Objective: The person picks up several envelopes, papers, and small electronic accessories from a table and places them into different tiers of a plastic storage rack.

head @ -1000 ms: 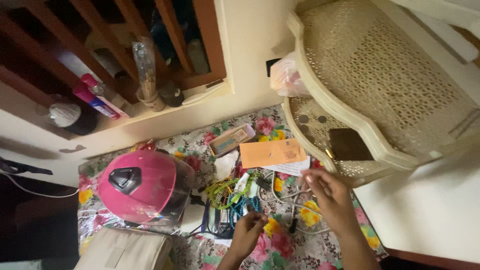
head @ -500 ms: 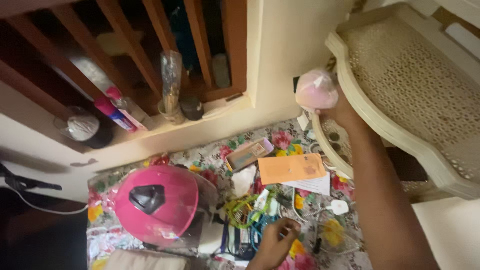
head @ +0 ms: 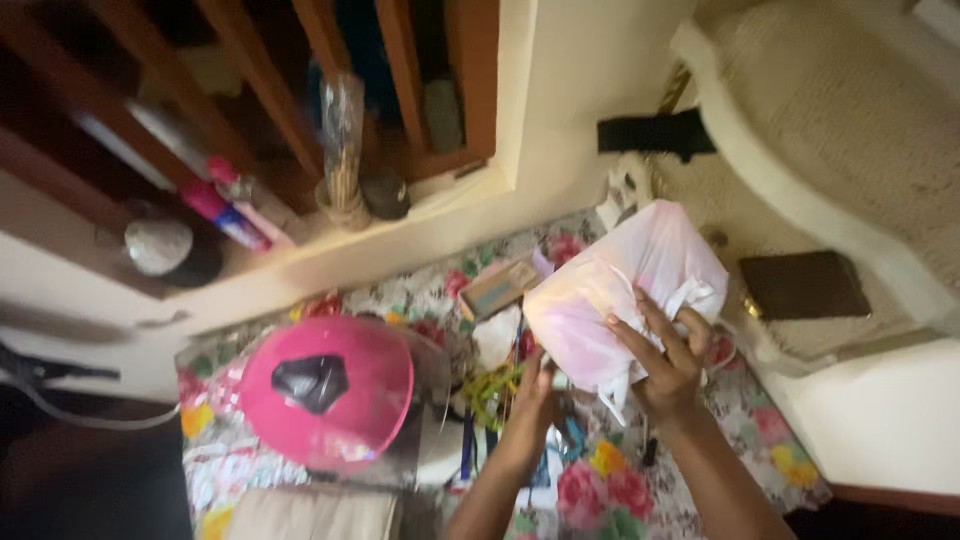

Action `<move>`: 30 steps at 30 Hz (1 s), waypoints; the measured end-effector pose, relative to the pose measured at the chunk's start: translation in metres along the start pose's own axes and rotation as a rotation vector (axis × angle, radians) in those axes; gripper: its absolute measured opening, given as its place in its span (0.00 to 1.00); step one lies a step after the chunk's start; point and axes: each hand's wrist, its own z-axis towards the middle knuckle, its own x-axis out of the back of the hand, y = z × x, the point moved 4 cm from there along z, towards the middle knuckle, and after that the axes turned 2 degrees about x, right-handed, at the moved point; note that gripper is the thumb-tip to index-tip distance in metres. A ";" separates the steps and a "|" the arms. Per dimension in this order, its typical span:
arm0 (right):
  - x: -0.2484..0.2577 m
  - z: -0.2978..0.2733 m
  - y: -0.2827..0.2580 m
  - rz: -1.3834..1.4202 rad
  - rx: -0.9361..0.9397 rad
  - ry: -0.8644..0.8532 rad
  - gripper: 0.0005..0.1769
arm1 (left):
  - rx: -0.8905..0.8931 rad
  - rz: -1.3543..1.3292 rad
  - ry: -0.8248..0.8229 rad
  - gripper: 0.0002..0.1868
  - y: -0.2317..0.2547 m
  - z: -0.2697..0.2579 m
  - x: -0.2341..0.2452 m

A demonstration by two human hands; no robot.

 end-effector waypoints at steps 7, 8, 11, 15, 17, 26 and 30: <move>0.011 -0.028 -0.041 0.254 -0.093 0.040 0.17 | -0.102 -0.143 0.060 0.44 0.004 0.001 -0.001; 0.012 -0.027 -0.043 0.278 -0.081 0.052 0.19 | -0.122 -0.189 0.033 0.43 0.007 -0.003 -0.002; 0.018 -0.027 -0.051 0.337 -0.067 0.052 0.21 | -0.122 -0.214 0.046 0.42 0.011 -0.014 -0.002; 0.013 -0.028 -0.052 0.369 -0.090 0.017 0.19 | -0.172 -0.225 0.054 0.41 0.011 -0.017 0.002; 0.011 -0.033 -0.055 0.365 -0.116 -0.005 0.18 | -0.168 -0.248 0.087 0.39 0.004 -0.015 0.008; -0.026 -0.016 -0.059 0.476 -0.123 -0.124 0.26 | -0.113 -0.113 0.377 0.32 -0.009 -0.004 0.044; -0.072 -0.021 -0.074 0.413 -0.232 -0.265 0.28 | 0.190 -0.327 0.384 0.37 -0.030 0.006 0.056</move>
